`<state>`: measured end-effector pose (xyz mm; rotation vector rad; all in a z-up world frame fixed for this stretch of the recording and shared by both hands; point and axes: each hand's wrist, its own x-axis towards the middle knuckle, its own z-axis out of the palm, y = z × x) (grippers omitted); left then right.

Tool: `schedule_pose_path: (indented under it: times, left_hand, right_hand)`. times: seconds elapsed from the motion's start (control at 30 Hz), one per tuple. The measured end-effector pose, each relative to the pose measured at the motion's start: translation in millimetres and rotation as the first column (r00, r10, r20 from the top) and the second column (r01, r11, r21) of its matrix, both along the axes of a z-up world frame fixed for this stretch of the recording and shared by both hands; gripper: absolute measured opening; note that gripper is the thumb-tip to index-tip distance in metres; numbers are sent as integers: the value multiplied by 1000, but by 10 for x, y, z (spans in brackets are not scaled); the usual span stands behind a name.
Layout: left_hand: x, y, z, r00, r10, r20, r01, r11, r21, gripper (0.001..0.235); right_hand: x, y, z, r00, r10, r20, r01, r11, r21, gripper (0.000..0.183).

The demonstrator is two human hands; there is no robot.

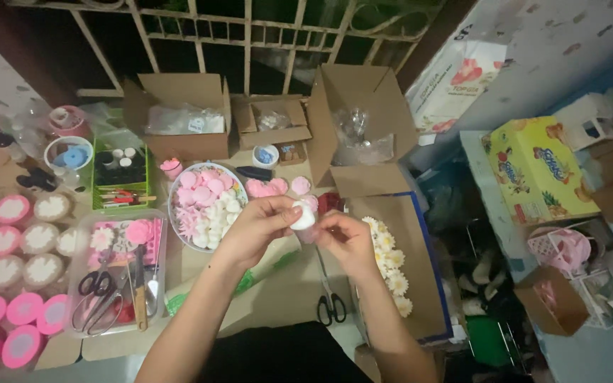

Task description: The person is wrapping flower-shaped pink craft items in plastic wrap and cutting the excess with scissors.

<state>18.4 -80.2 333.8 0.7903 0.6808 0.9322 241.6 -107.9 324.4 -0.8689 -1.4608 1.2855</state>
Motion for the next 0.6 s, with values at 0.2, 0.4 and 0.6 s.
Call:
schedule_pose_path:
  times: [0.2,0.4,0.6]
  left_hand:
    - [34,-44,-77,985,-124,119,129,991,-29,24]
    - [2,-33,119,970,-244,0,242,960,139,23]
    - [62,-53,124,964,-266,14,263,961,87,31]
  right_hand:
    - [52,39,-84,996,-78,54,72,993,95,7]
    - [70,88,194,941,-166,296,60,940,336,13]
    - [223,127,370,911,-121,395,-29,935,352,15]
